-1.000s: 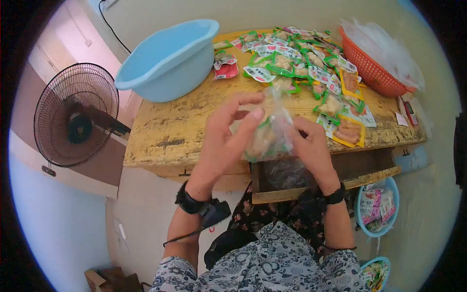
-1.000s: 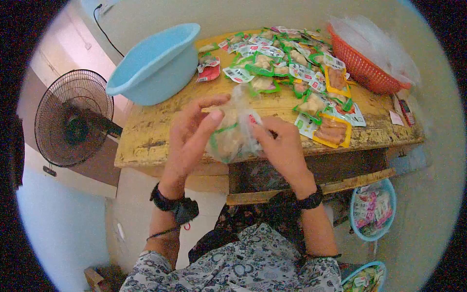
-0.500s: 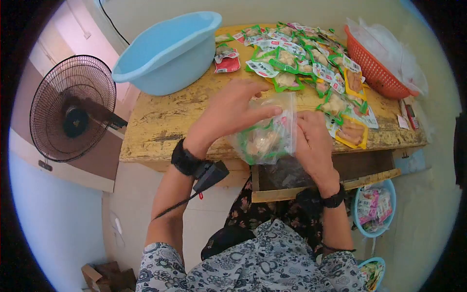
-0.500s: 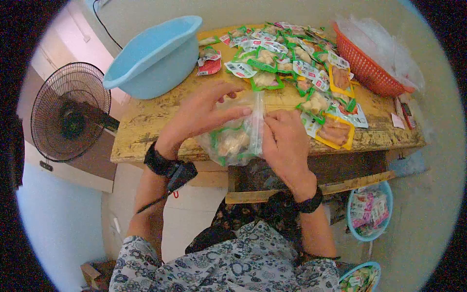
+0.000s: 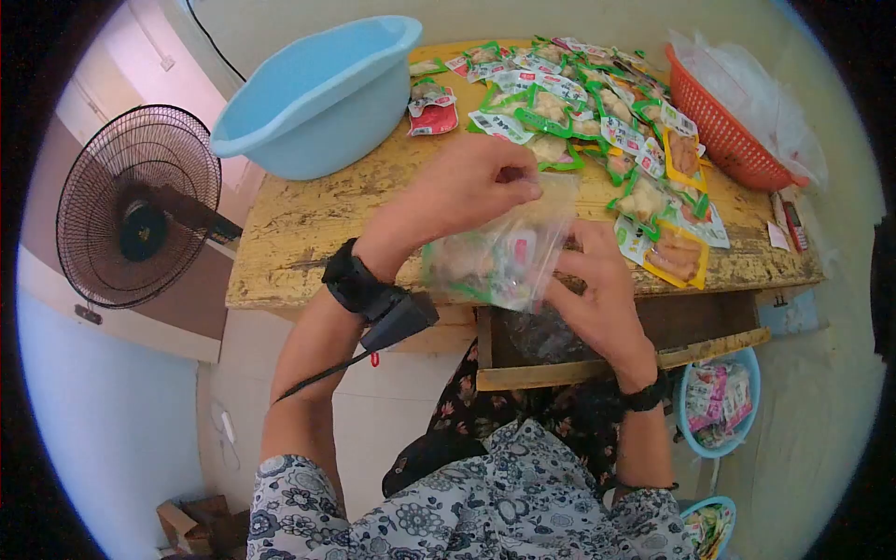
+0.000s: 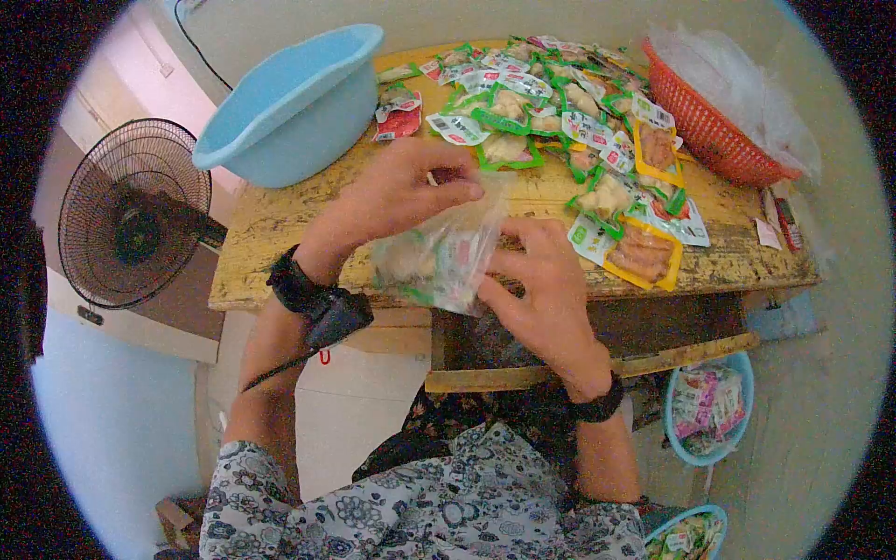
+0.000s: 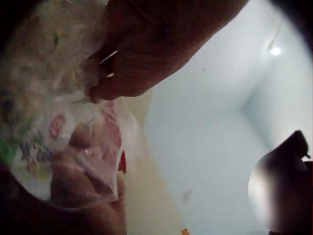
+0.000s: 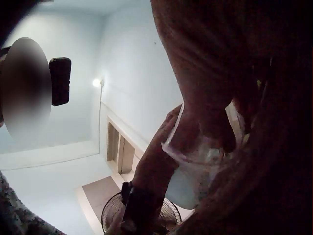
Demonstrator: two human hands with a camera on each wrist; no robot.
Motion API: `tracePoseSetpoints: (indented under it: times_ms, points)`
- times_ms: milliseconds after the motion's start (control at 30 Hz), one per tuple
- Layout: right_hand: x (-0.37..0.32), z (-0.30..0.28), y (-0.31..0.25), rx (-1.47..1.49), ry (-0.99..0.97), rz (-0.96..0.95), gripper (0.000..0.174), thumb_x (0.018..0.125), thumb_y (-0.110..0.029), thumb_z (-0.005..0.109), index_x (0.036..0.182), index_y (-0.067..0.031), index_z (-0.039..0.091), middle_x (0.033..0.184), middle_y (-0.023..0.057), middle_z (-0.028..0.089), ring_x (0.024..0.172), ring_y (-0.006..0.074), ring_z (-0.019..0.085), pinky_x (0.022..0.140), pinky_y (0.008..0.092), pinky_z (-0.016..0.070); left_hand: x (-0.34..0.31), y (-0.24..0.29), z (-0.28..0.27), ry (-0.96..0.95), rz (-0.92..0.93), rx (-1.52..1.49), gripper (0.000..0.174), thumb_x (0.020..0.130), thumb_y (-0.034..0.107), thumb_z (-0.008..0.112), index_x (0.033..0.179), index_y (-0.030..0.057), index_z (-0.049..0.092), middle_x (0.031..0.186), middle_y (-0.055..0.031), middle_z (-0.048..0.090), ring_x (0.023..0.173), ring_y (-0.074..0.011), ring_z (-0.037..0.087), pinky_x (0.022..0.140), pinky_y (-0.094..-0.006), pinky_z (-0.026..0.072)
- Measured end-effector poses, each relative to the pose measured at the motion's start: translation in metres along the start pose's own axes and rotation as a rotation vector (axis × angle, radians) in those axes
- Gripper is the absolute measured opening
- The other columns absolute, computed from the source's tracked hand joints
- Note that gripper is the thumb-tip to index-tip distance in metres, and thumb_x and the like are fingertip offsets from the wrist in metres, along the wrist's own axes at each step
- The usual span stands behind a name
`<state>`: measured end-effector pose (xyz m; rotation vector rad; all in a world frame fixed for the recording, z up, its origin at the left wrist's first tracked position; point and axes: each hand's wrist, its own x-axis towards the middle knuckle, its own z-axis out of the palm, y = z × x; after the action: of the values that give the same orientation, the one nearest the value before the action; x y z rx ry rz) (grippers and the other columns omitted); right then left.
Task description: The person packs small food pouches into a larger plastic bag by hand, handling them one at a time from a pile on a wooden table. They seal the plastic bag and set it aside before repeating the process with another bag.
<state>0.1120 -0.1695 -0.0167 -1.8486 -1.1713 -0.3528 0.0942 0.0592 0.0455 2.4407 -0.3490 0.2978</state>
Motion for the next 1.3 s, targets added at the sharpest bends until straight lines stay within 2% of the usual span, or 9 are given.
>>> tracePoseSetpoints:
  times_ms: [167, 233, 367, 467, 667, 767, 967, 1167, 1300]
  points:
    - [0.005, 0.012, 0.008, 0.288, -0.071, 0.367, 0.015, 0.082, -0.020, 0.075, 0.086, -0.0062, 0.073, 0.085, 0.0100, 0.068, 0.083, 0.0299, 0.063, 0.075, 0.0399, 0.0498, 0.006, 0.021, 0.014, 0.007, 0.021, -0.201, 0.027, 0.092, 0.026, 0.074, 0.103, 0.0013, 0.070, 0.090, -0.0075, 0.069, 0.085, -0.0164, 0.066, 0.077, -0.0335, 0.0537]
    - [0.010, 0.006, 0.003, 0.312, -0.125, 0.445, 0.016, 0.082, -0.021, 0.075, 0.083, -0.0058, 0.072, 0.078, 0.0104, 0.066, 0.077, 0.0304, 0.063, 0.071, 0.0399, 0.0498, 0.002, 0.021, 0.018, 0.140, 0.039, -0.206, 0.032, 0.092, 0.027, 0.075, 0.112, 0.0026, 0.069, 0.103, -0.0095, 0.068, 0.090, -0.0168, 0.065, 0.080, -0.0333, 0.0541]
    - [0.006, 0.002, 0.005, 0.100, -0.022, 0.378, 0.017, 0.080, -0.021, 0.074, 0.079, -0.0056, 0.067, 0.077, 0.0124, 0.064, 0.076, 0.0312, 0.062, 0.069, 0.0420, 0.0495, -0.021, -0.007, 0.012, 0.425, 0.184, 0.290, 0.050, 0.092, 0.028, 0.076, 0.135, 0.0060, 0.061, 0.126, -0.0115, 0.062, 0.099, -0.0178, 0.065, 0.085, -0.0330, 0.0541]
    - [0.004, 0.002, 0.006, -0.021, 0.049, 0.289, 0.018, 0.080, -0.021, 0.073, 0.080, -0.0053, 0.064, 0.076, 0.0135, 0.062, 0.076, 0.0331, 0.061, 0.069, 0.0445, 0.0493, -0.049, -0.018, 0.000, 0.333, 0.077, 0.373, 0.063, 0.091, 0.027, 0.077, 0.145, 0.0076, 0.052, 0.133, -0.0113, 0.059, 0.099, -0.0192, 0.065, 0.082, -0.0326, 0.0549]
    - [0.015, -0.009, 0.015, -0.275, -0.015, 0.233, 0.019, 0.082, -0.023, 0.070, 0.082, -0.0040, 0.065, 0.081, 0.0147, 0.061, 0.081, 0.0365, 0.060, 0.071, 0.0475, 0.0485, -0.092, -0.020, -0.007, 0.256, -0.530, -0.543, 0.039, 0.091, 0.011, 0.068, 0.127, -0.0016, 0.058, 0.104, -0.0092, 0.066, 0.075, -0.0136, 0.064, 0.065, -0.0294, 0.0528]
    - [0.021, -0.015, 0.017, -0.328, -0.029, 0.186, 0.021, 0.083, -0.024, 0.070, 0.083, -0.0034, 0.065, 0.083, 0.0147, 0.061, 0.086, 0.0362, 0.059, 0.074, 0.0470, 0.0483, -0.116, -0.025, -0.012, 0.159, -0.577, -0.518, 0.024, 0.094, 0.009, 0.066, 0.117, 0.0029, 0.062, 0.093, -0.0022, 0.066, 0.066, -0.0071, 0.060, 0.057, -0.0230, 0.0479]
    - [0.024, -0.009, 0.015, -0.213, -0.045, 0.147, 0.021, 0.084, -0.023, 0.071, 0.089, -0.0032, 0.070, 0.088, 0.0139, 0.063, 0.092, 0.0341, 0.057, 0.080, 0.0446, 0.0481, -0.136, 0.008, -0.002, 0.195, -0.537, -0.569, 0.027, 0.094, 0.008, 0.065, 0.120, 0.0027, 0.061, 0.081, 0.0010, 0.063, 0.067, -0.0066, 0.057, 0.058, -0.0244, 0.0478]
    - [0.020, -0.006, 0.020, -0.102, -0.067, 0.151, 0.023, 0.080, -0.021, 0.074, 0.096, -0.0042, 0.072, 0.098, 0.0132, 0.063, 0.099, 0.0343, 0.056, 0.087, 0.0447, 0.0475, -0.149, 0.020, -0.014, 0.236, -0.531, -0.076, 0.042, 0.093, 0.006, 0.064, 0.134, 0.0031, 0.057, 0.098, -0.0050, 0.067, 0.077, -0.0120, 0.060, 0.065, -0.0283, 0.0503]
    - [0.022, -0.001, 0.018, -0.164, 0.004, 0.038, 0.024, 0.079, -0.019, 0.074, 0.098, -0.0049, 0.073, 0.106, 0.0126, 0.062, 0.104, 0.0345, 0.055, 0.092, 0.0452, 0.0466, -0.140, 0.024, -0.014, 0.565, -0.202, 0.352, 0.042, 0.092, 0.007, 0.064, 0.134, 0.0049, 0.059, 0.109, -0.0123, 0.068, 0.096, -0.0221, 0.063, 0.077, -0.0327, 0.0521]
